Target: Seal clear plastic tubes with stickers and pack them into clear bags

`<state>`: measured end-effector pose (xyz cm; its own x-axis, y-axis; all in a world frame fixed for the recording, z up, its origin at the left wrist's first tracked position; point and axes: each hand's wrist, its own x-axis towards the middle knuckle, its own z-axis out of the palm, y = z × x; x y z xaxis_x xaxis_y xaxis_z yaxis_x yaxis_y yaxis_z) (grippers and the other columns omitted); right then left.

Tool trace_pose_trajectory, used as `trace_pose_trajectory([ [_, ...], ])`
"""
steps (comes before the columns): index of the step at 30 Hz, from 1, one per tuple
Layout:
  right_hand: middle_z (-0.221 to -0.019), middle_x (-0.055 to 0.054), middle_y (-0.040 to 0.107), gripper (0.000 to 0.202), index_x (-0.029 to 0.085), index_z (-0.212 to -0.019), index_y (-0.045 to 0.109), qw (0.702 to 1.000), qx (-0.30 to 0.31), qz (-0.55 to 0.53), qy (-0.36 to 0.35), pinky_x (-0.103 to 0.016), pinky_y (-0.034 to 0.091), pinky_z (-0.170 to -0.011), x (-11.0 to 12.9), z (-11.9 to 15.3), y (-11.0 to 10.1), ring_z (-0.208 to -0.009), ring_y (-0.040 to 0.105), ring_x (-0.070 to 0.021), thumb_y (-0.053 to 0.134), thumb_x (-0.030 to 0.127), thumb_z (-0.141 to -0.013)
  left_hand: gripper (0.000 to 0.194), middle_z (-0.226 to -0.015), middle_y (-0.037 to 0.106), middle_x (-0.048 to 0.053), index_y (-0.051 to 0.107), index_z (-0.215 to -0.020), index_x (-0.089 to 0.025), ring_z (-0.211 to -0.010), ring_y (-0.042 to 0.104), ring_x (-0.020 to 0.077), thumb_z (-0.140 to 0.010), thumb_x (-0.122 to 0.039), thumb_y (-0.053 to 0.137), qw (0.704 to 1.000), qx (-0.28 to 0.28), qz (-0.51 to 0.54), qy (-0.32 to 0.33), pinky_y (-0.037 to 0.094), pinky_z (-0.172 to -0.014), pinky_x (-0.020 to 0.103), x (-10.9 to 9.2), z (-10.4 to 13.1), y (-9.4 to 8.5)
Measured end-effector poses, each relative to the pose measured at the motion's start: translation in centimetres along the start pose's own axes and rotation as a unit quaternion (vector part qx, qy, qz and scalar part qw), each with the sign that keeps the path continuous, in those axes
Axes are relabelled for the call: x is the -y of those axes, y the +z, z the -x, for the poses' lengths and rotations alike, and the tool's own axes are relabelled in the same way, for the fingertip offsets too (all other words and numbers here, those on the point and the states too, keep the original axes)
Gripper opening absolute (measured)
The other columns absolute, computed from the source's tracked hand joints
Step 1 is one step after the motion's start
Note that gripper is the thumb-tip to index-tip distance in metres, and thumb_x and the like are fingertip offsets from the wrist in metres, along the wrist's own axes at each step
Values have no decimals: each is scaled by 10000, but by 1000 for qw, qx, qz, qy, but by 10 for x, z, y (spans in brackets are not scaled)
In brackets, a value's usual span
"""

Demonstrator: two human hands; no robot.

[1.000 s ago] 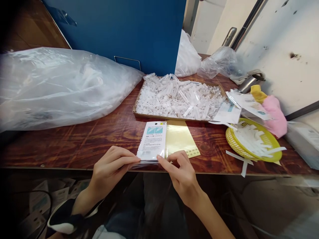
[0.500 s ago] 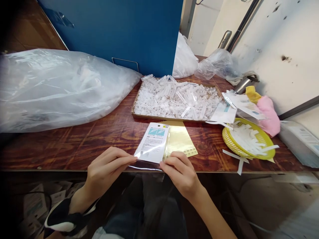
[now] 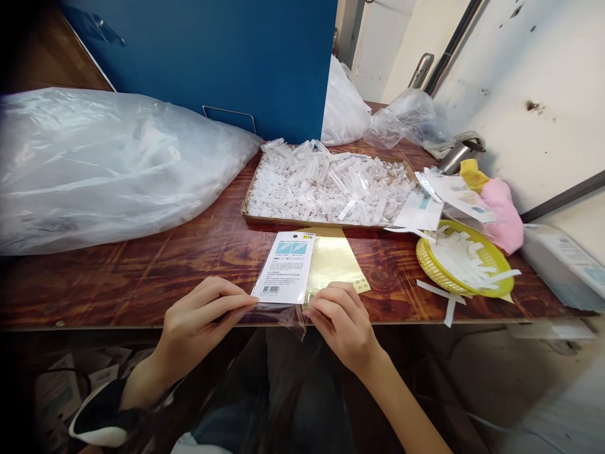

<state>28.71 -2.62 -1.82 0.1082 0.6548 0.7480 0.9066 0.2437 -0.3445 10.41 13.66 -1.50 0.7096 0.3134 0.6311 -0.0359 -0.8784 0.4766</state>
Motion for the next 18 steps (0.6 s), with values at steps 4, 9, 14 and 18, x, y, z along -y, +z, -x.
trace_pose_trajectory([
  [4,-813,-77,649,294,145,-977,609,997,-14,46,-54,-358,539,-707,2,-1,3,-822,580,-201,676,-2,-732,149,-775,605,5,658,-892,-194,-724,545,112,-812,-75,617,1000,-16,16,-8,451,-655,237,-5,-3,1],
  [9,-851,-102,662,282,122,-993,628,995,-7,61,-75,-355,552,-716,-1,1,3,-867,592,-213,626,-35,-760,159,-782,613,7,645,-920,-195,-735,536,116,-832,-73,594,1000,-8,-2,10,444,-666,251,-2,-3,0],
  [14,-859,-119,689,175,80,-950,637,985,82,60,-142,-335,571,-740,-3,-7,-10,-880,618,-211,571,-12,-817,165,-822,639,40,611,-991,-159,-770,543,150,-874,-75,530,993,56,-65,85,422,-694,303,4,0,-3],
  [18,-882,-111,709,155,72,-911,650,969,140,71,-193,-321,570,-790,-4,-15,-20,-893,638,-205,508,22,-871,148,-823,634,54,609,-977,-129,-772,542,165,-878,-72,514,988,74,-89,105,417,-700,314,6,0,-4],
])
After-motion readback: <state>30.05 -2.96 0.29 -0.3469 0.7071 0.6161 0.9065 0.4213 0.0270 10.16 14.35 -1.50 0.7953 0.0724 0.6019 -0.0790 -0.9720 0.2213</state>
